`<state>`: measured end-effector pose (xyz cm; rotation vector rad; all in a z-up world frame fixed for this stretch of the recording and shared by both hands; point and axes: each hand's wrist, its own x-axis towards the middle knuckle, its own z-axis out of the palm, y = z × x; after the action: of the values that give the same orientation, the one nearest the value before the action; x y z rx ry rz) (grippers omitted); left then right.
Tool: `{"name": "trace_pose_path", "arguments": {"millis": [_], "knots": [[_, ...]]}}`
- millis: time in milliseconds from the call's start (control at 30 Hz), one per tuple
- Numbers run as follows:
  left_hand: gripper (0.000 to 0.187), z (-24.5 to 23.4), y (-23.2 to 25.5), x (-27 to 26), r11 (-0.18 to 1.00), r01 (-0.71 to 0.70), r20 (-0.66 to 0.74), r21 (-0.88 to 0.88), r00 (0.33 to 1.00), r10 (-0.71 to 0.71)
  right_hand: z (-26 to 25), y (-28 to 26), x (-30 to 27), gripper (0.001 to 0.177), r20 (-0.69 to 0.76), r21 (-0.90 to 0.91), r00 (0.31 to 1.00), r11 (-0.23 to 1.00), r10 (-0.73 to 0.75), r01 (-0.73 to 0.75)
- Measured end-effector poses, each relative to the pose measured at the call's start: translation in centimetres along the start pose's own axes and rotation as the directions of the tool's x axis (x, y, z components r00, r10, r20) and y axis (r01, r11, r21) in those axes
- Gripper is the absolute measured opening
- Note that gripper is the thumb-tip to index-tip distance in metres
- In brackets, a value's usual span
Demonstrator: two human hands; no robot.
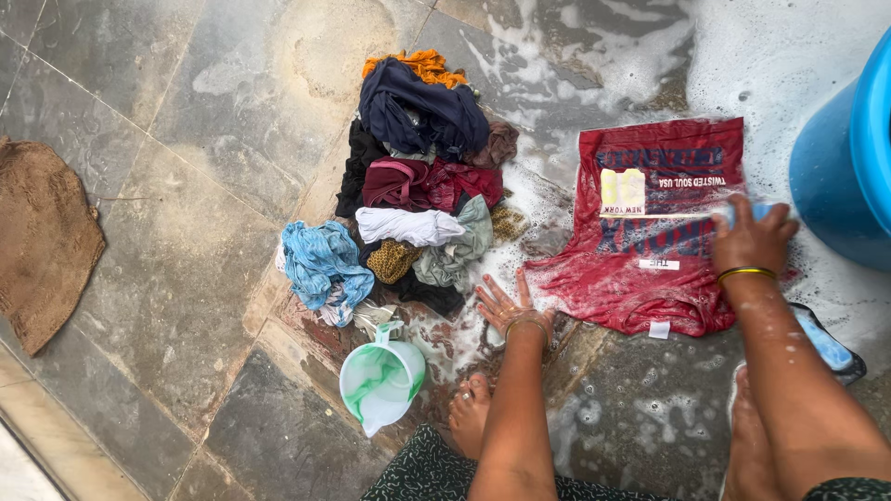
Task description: The person washes laundry by hand on the floor, scrubbing a red shirt with a blue bar of soap, wringing out a white tank top, and spreading it flat to scrub it with soap.
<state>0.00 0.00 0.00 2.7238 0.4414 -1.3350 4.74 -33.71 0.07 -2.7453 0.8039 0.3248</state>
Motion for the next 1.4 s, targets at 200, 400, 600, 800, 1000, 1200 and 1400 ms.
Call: {"name": "trace_pose_path", "arguments": {"millis": [200, 400, 600, 800, 1000, 1200, 1400], "knots": [[0.110, -1.3, 0.5, -0.6, 0.999, 0.029, 0.076, 0.036, 0.997, -0.031, 6.6, -7.0, -3.9, 0.051, -0.123, -0.098, 0.909, 0.916, -0.399, 0.389], [0.113, -0.7, 0.4, -0.1, 0.998, 0.028, 0.044, 0.058, 0.999, -0.030, 6.2, -8.5, -1.9, 0.048, -0.051, -0.287, 0.813, 0.788, -0.580, 0.544], [0.108, -0.7, 0.4, -0.4, 1.000, 0.016, 0.032, 0.015, 0.999, -0.017, 1.6, -2.5, 4.1, 0.038, -0.183, -0.119, 0.944, 0.960, -0.273, 0.255], [0.107, -0.3, 0.3, -0.2, 1.000, 0.018, 0.024, 0.019, 1.000, -0.019, 6.6, -12.8, -8.1, 0.053, 0.143, -0.154, 0.823, 0.809, -0.549, 0.567], [0.105, -0.1, 0.2, -0.1, 1.000, 0.011, 0.007, 0.003, 1.000, -0.011, 5.6, -10.6, -6.0, 0.040, 0.063, -0.207, 0.795, 0.772, -0.603, 0.601], [0.105, -0.6, 0.2, -0.6, 1.000, 0.012, 0.020, 0.002, 1.000, -0.012, 1.9, -4.8, -0.2, 0.033, -0.147, -0.054, 0.953, 0.964, -0.266, 0.260], [0.103, -0.2, 0.1, -0.3, 0.999, -0.008, 0.006, 0.049, 1.000, 0.008, 7.4, -12.6, -12.4, 0.047, 0.105, -0.167, 0.789, 0.771, -0.606, 0.615]]}}
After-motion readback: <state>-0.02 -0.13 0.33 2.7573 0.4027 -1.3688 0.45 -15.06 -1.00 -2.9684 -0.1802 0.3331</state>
